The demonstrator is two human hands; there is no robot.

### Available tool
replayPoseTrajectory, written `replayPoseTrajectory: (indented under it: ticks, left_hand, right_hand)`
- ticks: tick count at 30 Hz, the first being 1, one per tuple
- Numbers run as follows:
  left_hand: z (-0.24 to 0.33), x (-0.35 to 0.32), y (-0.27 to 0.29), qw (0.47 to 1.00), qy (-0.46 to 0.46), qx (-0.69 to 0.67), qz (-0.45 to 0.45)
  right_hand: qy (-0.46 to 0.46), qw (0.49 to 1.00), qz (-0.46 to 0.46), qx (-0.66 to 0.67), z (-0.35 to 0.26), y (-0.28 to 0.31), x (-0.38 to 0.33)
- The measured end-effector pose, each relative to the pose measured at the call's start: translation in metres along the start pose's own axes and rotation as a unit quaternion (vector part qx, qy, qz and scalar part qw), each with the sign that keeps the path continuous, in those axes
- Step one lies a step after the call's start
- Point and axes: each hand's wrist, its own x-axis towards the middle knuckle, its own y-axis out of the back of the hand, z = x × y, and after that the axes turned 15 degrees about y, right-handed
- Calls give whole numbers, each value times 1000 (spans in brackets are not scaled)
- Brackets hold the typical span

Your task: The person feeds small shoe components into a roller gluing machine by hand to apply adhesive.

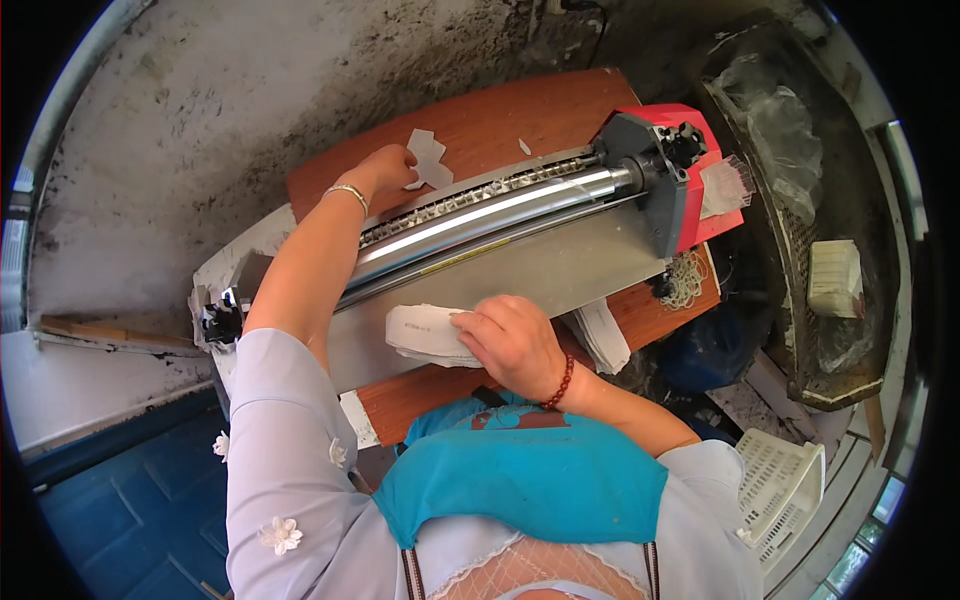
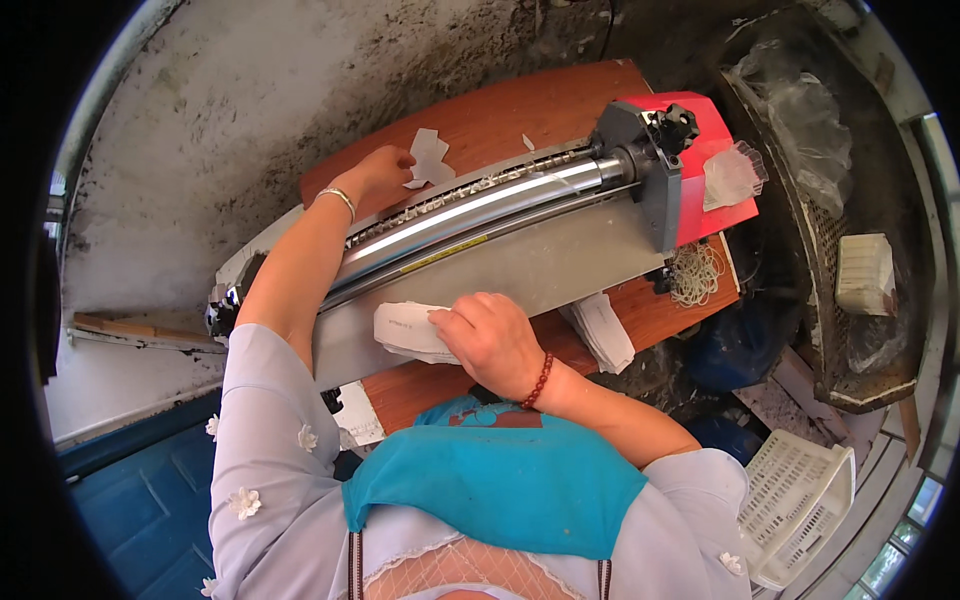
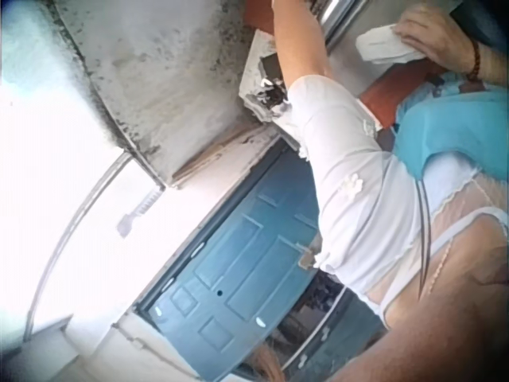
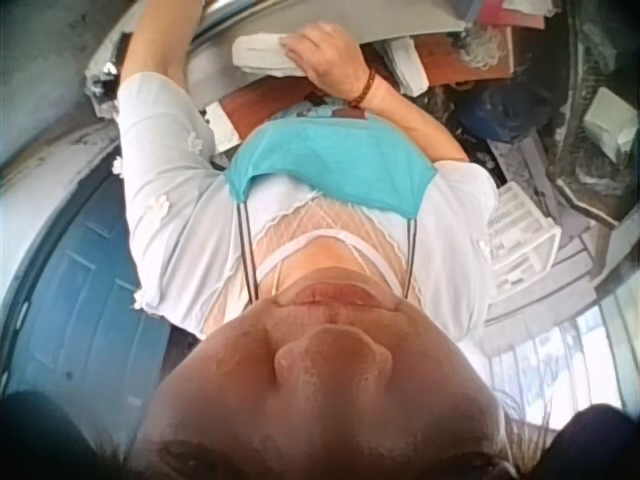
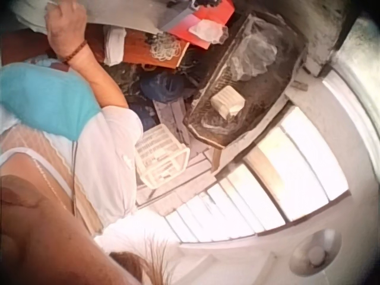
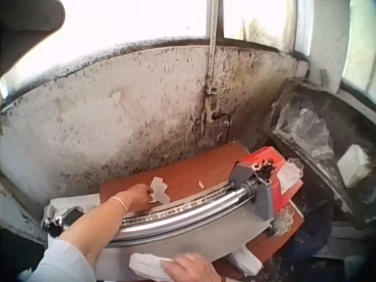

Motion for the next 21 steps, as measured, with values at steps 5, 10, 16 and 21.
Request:
replayPoseTrajectory:
  ticks: [5,10,16,21]
  left_hand:
    - [8,-2,3,999,-17,-26,-14]
    - [-1,4,6,997,-43,-56,-1]
    - [22,-33,9,986,-68,-144,-53]
    - [38,-66,8,977,-64,-158,-127]
  right_hand:
    - [-33,997,-3,74,2,8,-1]
    - [-154,954,61,250,6,27,-4]
    - [-309,921,112,208,25,47,-30]
    - [-279,947,90,131,41,37,-11]
